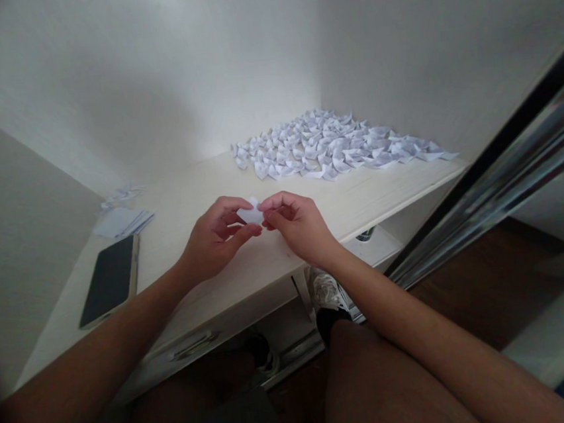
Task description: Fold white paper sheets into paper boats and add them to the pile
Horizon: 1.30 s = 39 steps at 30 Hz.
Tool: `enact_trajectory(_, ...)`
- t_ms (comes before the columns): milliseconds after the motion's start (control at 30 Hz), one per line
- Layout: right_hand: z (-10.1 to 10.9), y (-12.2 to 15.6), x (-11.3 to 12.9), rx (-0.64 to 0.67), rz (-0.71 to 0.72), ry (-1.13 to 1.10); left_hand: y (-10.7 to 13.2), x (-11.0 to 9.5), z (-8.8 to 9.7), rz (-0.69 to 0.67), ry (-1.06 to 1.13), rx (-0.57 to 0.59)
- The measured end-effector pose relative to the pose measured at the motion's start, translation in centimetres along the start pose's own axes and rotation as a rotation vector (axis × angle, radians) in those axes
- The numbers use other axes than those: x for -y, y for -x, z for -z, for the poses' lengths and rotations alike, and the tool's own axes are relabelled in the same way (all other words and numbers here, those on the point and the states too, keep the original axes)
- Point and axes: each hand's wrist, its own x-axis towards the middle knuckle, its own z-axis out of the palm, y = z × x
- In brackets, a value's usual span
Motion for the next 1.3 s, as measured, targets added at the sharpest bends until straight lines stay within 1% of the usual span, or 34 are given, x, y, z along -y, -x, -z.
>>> enact_trajectory(100,0.06,-0.02,-0.10,-0.016,-0.019,0.011,-0.16,0.39,0.47,-0.010,-0.050,0.027)
enact_trajectory(267,0.24,0.08,0.04,-0.020,-0.041,0.013,-0.37,0.19,0.72,0.016,-0.018,-0.042)
enact_trajectory(433,0.24,0.41,0.52,0.052,-0.051,0.002,-0.37,-0.07,0.59,0.049,0.040,-0.101)
enact_trajectory(533,0.15,0.45,0.59,0.038,-0.043,-0.004,-0.35,-0.04,0.53,0.066,0.088,-0.120)
enact_trajectory(700,0.03,0.37,0.46,0.001,-0.014,0.007,-0.28,-0.22,0.43,0.091,0.117,-0.107)
enact_trajectory(833,-0.01,0.38,0.36,-0.027,0.011,0.059,-0.21,-0.36,0.46,0.105,0.134,-0.080)
enact_trajectory(933,-0.05,0.40,0.24,-0.048,0.024,0.105,-0.21,-0.39,0.50,0.107,0.124,-0.085)
enact_trajectory(1033,-0.08,0.41,0.12,-0.063,0.038,0.121,-0.29,-0.45,0.47,0.082,0.103,-0.113)
enact_trajectory(1167,-0.11,0.49,0.13,-0.080,0.045,0.111,-0.47,-0.37,0.47,-0.015,0.097,-0.145)
enact_trajectory(1300,-0.14,0.63,0.23,-0.049,0.075,0.093,-0.59,-0.24,0.62,-0.100,0.021,-0.199)
